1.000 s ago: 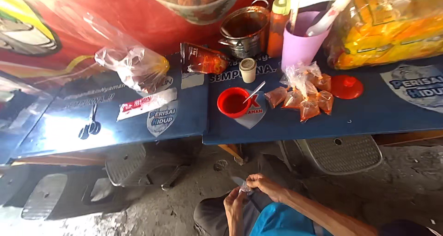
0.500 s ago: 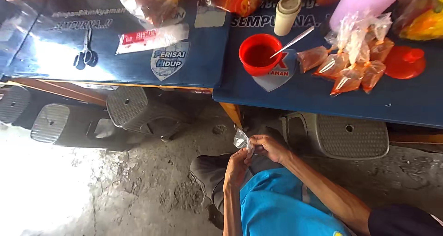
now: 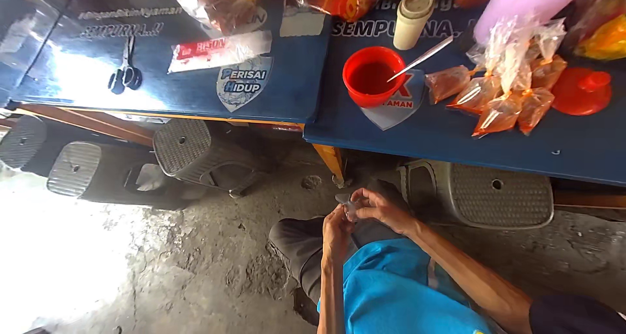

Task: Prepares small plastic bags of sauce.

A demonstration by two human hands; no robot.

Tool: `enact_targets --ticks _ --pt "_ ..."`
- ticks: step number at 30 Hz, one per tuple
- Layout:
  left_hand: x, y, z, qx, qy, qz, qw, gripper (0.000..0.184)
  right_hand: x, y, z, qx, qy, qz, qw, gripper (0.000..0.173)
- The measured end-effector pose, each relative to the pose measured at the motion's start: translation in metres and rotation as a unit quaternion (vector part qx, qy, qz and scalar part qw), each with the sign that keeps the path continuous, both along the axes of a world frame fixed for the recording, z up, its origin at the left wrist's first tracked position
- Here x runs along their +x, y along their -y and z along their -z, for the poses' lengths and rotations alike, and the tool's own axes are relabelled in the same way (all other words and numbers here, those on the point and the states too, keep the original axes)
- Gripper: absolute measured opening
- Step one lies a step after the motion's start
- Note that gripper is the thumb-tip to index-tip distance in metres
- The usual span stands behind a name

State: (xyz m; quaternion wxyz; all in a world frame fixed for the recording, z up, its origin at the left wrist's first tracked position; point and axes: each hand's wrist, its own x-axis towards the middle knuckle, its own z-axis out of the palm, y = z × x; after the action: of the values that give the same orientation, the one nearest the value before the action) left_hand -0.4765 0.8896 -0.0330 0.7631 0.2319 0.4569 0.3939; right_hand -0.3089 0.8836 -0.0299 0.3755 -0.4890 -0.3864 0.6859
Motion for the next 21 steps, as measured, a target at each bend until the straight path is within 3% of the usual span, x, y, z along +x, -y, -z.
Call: enact_targets --ticks 4,7,8,9,12,13,16,18,21 --pt "0.004 -0.003 -0.001 0.014 -0.023 0.052 0.998 0.034 0.004 -0.004 0.005 0.098 0.198 0.006 0.975 0.028" --pt "0.003 0.001 0.006 0.028 -0.016 0.059 0.998 0.008 0.003 -0.003 -0.001 0.128 0.300 -0.019 0.945 0.026" --pt "0.003 0.002 0.007 0.037 -0.044 0.056 0.997 0.003 0.001 -0.002 -0.005 0.131 0.320 -0.022 0.938 0.024" --pt "0.004 0.004 0.006 0.054 -0.101 0.048 0.992 0.011 -0.001 0.000 -0.007 0.134 0.333 -0.018 0.933 0.024" --pt "0.003 0.007 0.008 0.146 -0.334 0.040 0.931 0.048 -0.004 0.004 -0.012 0.131 0.333 0.004 0.934 0.023" --pt "0.003 0.007 0.009 0.179 -0.396 0.041 0.900 0.052 -0.005 0.005 -0.012 0.130 0.323 0.008 0.937 0.023" --pt "0.004 0.007 0.005 0.296 -0.524 0.053 0.797 0.030 -0.009 0.006 -0.016 0.128 0.305 -0.003 0.944 0.023" --pt "0.008 0.007 -0.003 0.321 -0.575 0.066 0.749 0.017 -0.013 0.008 -0.020 0.135 0.348 -0.002 0.928 0.023" --pt "0.015 0.006 -0.017 0.280 -0.586 0.090 0.755 0.014 -0.016 0.008 -0.021 0.157 0.431 -0.004 0.889 0.026"
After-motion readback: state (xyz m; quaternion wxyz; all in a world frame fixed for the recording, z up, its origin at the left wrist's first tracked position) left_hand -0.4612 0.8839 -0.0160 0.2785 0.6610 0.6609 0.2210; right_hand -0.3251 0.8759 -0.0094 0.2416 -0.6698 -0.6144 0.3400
